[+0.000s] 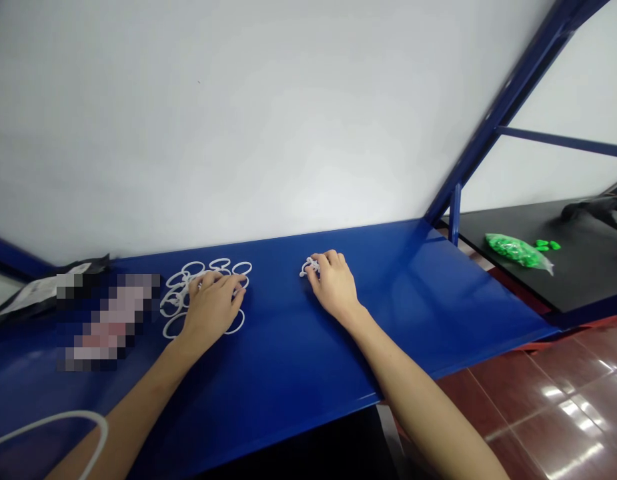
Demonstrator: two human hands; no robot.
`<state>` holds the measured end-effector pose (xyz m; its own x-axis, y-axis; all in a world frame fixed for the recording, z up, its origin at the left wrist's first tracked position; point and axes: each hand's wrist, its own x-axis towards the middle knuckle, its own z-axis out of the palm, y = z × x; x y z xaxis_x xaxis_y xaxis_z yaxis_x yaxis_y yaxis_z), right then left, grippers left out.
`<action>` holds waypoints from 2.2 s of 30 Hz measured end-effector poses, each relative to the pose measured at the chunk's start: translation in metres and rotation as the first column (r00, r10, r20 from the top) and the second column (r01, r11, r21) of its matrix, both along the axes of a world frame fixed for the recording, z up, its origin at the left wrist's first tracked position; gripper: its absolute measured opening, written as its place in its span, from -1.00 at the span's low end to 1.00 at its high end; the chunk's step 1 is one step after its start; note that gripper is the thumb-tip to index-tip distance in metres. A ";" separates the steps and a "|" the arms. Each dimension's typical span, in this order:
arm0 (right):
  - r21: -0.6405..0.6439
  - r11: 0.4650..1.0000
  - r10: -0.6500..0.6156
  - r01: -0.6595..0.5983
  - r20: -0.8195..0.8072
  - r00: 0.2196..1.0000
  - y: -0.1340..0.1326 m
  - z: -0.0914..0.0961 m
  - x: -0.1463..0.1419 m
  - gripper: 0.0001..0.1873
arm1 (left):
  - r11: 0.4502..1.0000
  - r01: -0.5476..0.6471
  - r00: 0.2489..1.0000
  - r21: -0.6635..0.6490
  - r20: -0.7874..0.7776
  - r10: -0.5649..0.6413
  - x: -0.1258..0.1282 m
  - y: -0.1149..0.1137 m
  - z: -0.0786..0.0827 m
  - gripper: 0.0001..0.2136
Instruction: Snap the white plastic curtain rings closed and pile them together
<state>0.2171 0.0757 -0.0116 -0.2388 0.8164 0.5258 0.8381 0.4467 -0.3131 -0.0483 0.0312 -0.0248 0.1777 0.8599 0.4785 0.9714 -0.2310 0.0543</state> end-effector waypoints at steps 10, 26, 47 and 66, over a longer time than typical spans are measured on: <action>-0.101 0.897 0.421 -0.430 -0.101 0.902 -0.018 -0.002 -0.022 -0.65 | 0.976 0.219 0.945 0.010 0.244 -0.215 0.020 -0.012 0.010 -0.79; -0.302 0.731 0.313 -0.612 -0.649 0.694 -0.024 -0.004 -0.035 -0.83 | 0.948 0.311 0.831 -0.065 0.503 -0.238 0.031 -0.022 0.017 -0.75; -0.299 0.737 0.257 -0.606 -0.706 0.660 -0.027 -0.003 -0.035 -0.77 | 0.916 0.333 0.814 -0.225 0.558 -0.159 0.030 -0.021 0.020 -0.74; -0.121 0.841 0.435 -0.527 -0.427 0.793 -0.026 0.004 -0.030 -0.80 | 0.969 0.232 0.930 -0.081 0.312 -0.196 0.022 -0.017 0.015 -0.60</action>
<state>0.1867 0.0494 -0.0077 -0.4579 0.7517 0.4746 0.3330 0.6401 -0.6924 -0.0267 0.0140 -0.0103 0.2273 0.8694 0.4387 0.8340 -0.4063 0.3732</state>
